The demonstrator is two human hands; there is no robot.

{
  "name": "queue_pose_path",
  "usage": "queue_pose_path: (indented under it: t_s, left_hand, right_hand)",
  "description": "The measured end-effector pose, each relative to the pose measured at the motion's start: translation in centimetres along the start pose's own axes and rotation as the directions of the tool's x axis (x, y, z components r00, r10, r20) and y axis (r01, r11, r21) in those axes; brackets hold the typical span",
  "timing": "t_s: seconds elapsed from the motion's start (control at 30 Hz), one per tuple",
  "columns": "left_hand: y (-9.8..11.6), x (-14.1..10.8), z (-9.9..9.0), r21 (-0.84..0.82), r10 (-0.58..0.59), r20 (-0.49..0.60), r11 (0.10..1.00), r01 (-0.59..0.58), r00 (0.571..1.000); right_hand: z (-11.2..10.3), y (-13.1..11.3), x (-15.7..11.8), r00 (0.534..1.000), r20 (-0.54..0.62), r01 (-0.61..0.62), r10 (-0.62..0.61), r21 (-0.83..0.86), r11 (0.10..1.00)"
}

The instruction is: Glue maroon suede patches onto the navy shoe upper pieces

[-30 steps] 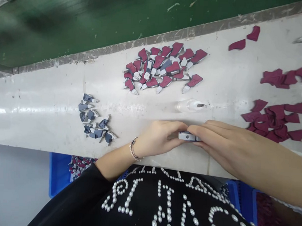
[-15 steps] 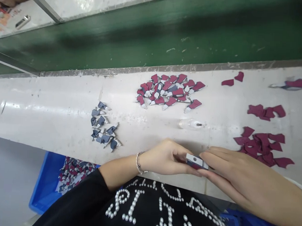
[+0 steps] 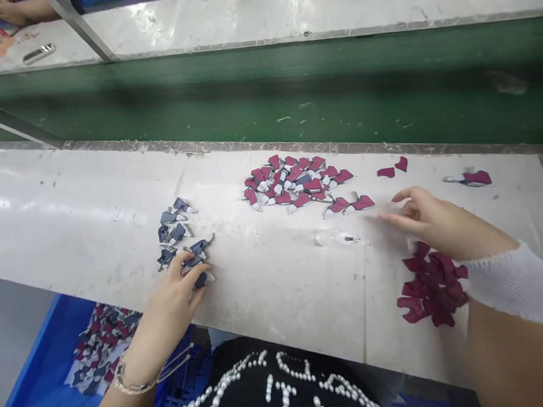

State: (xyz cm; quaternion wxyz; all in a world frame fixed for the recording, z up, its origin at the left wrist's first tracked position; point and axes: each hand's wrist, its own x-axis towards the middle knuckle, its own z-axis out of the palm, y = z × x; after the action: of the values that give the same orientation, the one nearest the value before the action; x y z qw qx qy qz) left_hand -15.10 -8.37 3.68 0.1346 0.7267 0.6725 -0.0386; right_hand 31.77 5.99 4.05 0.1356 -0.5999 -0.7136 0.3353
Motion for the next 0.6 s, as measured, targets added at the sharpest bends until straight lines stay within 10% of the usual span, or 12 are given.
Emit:
queue_pose_path:
  t_s: [0.3,0.47,0.6]
  left_hand:
    - [3.8,1.3,-0.8,-0.373,0.179,-0.087,0.906,-0.198,0.980]
    - [10.0,5.9,0.1,-0.949,0.321,0.057,0.310,-0.048,0.945]
    - [14.6,11.1,2.9,-0.963,0.346,0.227,-0.059,0.262,0.911]
  right_hand:
    - [8.2,-4.4,-1.8,0.991,0.118,0.025,-0.063,0.297,0.955]
    - [5.1,-4.2,-3.8,0.987,0.152,-0.024,-0.054,0.467,0.884]
    - [2.2,-3.5,-6.0,0.998,0.040,-0.057,0.042,0.507,0.860]
